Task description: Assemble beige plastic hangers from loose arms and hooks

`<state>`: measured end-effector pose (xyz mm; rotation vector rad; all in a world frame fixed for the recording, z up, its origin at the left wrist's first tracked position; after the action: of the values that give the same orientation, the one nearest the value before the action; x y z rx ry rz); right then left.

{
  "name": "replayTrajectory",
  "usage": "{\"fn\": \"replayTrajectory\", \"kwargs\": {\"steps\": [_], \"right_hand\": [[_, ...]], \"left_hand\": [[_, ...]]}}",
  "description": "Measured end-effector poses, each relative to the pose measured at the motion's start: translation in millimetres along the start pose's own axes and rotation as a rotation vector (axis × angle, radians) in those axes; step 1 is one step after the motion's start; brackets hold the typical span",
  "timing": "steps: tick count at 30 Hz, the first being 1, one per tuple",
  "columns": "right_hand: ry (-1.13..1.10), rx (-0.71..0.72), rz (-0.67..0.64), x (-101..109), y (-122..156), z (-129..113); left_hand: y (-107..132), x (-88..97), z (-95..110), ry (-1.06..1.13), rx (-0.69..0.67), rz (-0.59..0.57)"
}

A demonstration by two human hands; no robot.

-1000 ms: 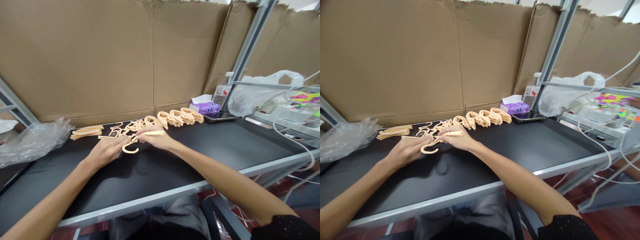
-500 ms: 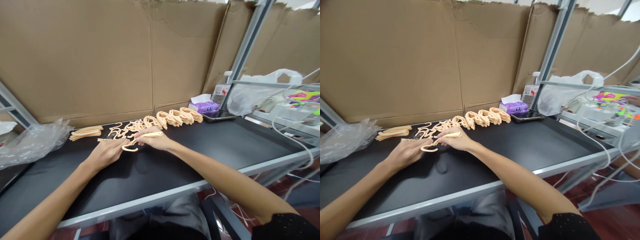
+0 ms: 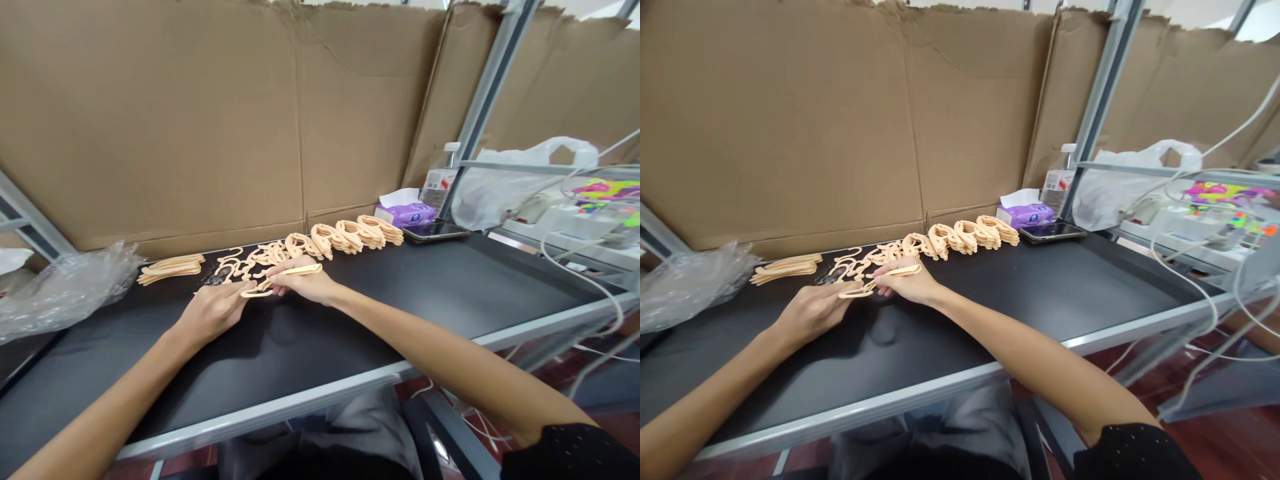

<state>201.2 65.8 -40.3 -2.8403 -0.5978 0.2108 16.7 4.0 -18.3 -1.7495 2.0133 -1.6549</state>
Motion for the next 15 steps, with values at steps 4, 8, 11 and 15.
{"fn": "replayTrajectory", "kwargs": {"steps": [4,8,11,15], "right_hand": [[-0.062,-0.08,0.016,-1.9,2.0,0.0],[-0.101,-0.143,0.041,-3.7,4.4,-2.1],[-0.113,-0.177,0.072,-5.3,6.6,-4.2],[-0.138,-0.21,0.087,-8.6,9.5,-5.7]], "left_hand": [[2.2,-2.0,-0.8,-0.01,0.005,0.072],[2.9,-2.3,-1.8,-0.036,0.008,0.076],[1.0,-0.3,-0.7,-0.044,0.009,0.081],[-4.3,2.3,2.4,-0.036,0.032,0.065]]}}
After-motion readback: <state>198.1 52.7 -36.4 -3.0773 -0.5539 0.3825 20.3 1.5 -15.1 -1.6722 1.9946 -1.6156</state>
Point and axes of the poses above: each hand's wrist, its own y-axis away from the middle knuckle, its own x-axis out of the back of the hand, z = x × y, the point moved 3 cm from there along -y, towards the middle knuckle, and after that the axes turned 7 degrees about z, right-handed, at the moved point
